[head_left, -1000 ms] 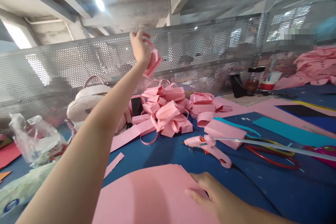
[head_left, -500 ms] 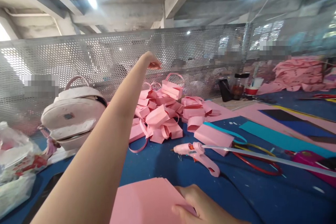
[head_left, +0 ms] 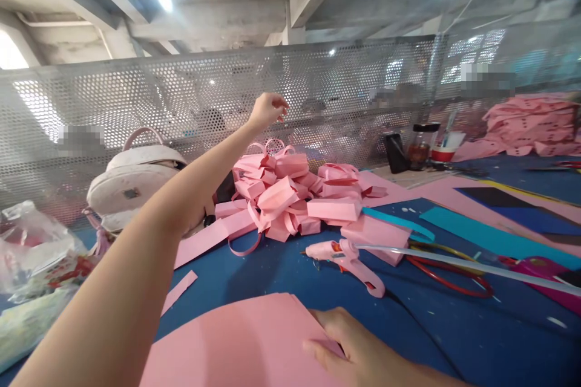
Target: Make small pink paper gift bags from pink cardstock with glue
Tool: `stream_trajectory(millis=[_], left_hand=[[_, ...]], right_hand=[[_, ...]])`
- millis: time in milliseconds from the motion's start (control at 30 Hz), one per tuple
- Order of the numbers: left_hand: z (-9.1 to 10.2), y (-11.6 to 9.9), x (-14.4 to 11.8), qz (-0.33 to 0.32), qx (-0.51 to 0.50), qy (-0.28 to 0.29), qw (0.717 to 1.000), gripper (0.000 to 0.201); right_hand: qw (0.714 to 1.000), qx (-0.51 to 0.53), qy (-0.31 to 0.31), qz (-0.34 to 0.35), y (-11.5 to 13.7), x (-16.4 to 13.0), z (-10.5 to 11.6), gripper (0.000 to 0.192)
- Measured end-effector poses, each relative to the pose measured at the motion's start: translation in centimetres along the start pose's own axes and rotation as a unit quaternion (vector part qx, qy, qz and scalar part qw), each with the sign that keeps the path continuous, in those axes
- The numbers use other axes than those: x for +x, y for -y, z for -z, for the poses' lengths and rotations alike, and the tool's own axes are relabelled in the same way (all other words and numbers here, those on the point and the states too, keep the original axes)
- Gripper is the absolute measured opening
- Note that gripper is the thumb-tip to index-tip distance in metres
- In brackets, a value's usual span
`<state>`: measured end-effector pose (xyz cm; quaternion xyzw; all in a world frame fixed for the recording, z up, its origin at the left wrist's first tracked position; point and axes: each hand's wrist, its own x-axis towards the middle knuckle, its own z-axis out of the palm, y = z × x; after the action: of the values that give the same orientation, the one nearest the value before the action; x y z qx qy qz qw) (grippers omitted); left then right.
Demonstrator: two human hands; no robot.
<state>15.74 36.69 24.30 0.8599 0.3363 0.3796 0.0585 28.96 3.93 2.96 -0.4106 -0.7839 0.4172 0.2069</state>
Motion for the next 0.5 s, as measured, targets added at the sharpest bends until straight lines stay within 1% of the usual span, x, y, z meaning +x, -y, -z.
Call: stream_trajectory(millis=[67,133,167,200,233,300,333,400,500], left_hand=[[-0.1,-0.9,-2.4,-0.041,0.014,-0.007,0.999,0.028],[-0.7,-1.8,-5.5,-0.086,0.026,0.021,0.996,0.019],[-1.2,-2.1,-7.2,-0.108,0.031,0.045,0.993,0.019],[-1.8,-2.3,-8.9,-0.124,0.037,0.071,0.989,0.022],[-2.4,-2.3,-10.6,-0.136,0.043,0.097,0.985,0.033],[-3.5,-1.9,-13.7,-0.148,0.059,0.137,0.978,0.061],[-4.1,-1.6,-14.9,-0.150,0.069,0.148,0.975,0.064],[-5.0,-0.8,-16.9,-0.144,0.092,0.157,0.973,0.045],[-6.5,0.3,-18.3,-0.132,0.118,0.156,0.972,0.037]], right_hand=[[1.000,-0.011,-0.002,0.006,-0.1,-0.1,0.0,0.033],[1.000,-0.010,-0.013,0.023,-0.1,-0.1,-0.1,0.034],[0.999,-0.006,-0.016,0.030,-0.1,-0.2,-0.2,0.034],[0.999,-0.005,-0.015,0.037,-0.1,-0.2,-0.2,0.035],[0.999,-0.007,-0.015,0.040,0.0,-0.3,-0.3,0.035],[0.999,-0.021,-0.025,0.040,0.1,-0.4,-0.4,0.034],[0.998,-0.030,-0.036,0.037,0.1,-0.4,-0.5,0.033],[0.997,-0.045,-0.062,0.031,0.1,-0.5,-0.7,0.033],[0.995,-0.049,-0.076,0.029,0.0,-0.6,-0.9,0.035]])
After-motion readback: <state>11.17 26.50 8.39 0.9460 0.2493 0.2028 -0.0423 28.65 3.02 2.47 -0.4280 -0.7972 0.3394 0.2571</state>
